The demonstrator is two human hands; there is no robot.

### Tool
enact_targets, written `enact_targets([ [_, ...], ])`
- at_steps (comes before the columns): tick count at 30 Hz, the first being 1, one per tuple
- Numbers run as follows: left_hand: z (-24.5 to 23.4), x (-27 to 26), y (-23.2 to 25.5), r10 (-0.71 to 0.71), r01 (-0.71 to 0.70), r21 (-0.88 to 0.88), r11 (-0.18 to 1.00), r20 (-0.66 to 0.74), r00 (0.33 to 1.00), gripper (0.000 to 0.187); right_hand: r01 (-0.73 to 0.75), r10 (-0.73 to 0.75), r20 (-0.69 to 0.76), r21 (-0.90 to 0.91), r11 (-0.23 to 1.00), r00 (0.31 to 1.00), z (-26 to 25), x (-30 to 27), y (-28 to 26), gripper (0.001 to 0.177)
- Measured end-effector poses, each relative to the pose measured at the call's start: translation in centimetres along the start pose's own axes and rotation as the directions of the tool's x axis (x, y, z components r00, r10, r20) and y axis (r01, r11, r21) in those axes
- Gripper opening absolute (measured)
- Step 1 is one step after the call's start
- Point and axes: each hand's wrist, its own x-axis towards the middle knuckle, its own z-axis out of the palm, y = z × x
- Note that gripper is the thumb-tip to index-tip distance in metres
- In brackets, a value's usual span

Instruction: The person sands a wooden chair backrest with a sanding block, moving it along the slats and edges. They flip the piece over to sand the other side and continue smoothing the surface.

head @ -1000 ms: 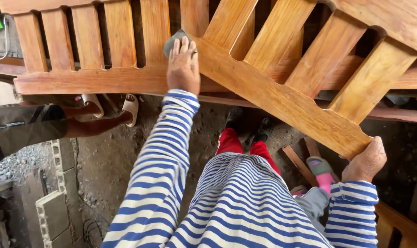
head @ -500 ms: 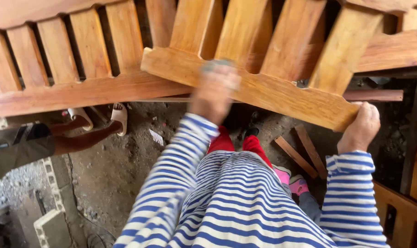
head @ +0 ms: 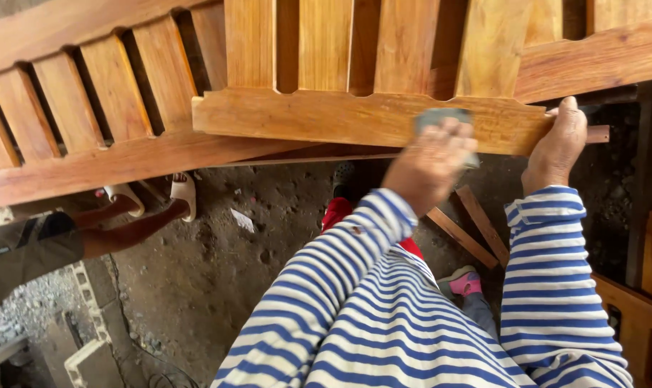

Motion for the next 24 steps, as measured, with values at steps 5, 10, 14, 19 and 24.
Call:
enact_targets([
  [5,-5.4,1.0,-2.2,0.151,-0.178,-0.226,0.958,-0.129,0.980,0.023,0.015,-0.018,0.015,0.155,0.988,1.000,0.5,0.5,-0.4,0.023],
  [10,-17.0,-7.9,-11.3,-0.265,0.345,0.324,0.881,-0.266,0.927,0.030,-0.003,0.000,0.035,0.086,0.996,0.999,1.1,0.4,-1.2,0.029],
  [14,-16.9,-9.7,-13.9,-0.493,0.663,0.350,0.662,-0.463,0.737,0.032,0.093,-0.099,0.037,0.138,0.986,0.994,1.8,1.0,-1.3,0.029],
  [19,-7.9,-2.2,-6.4,-0.159,0.246,0.195,0.949,-0.378,0.912,0.030,0.125,-0.130,0.051,0.097,0.987,0.990,2.0,0.8,-2.8,0.035],
  [24,-1.0,1.5,-1.1,-0.069,0.067,0.116,0.991,0.013,0.998,0.042,0.076,-0.076,0.037,-0.009,0.997,0.996,1.0,3.7,-0.3,0.031],
])
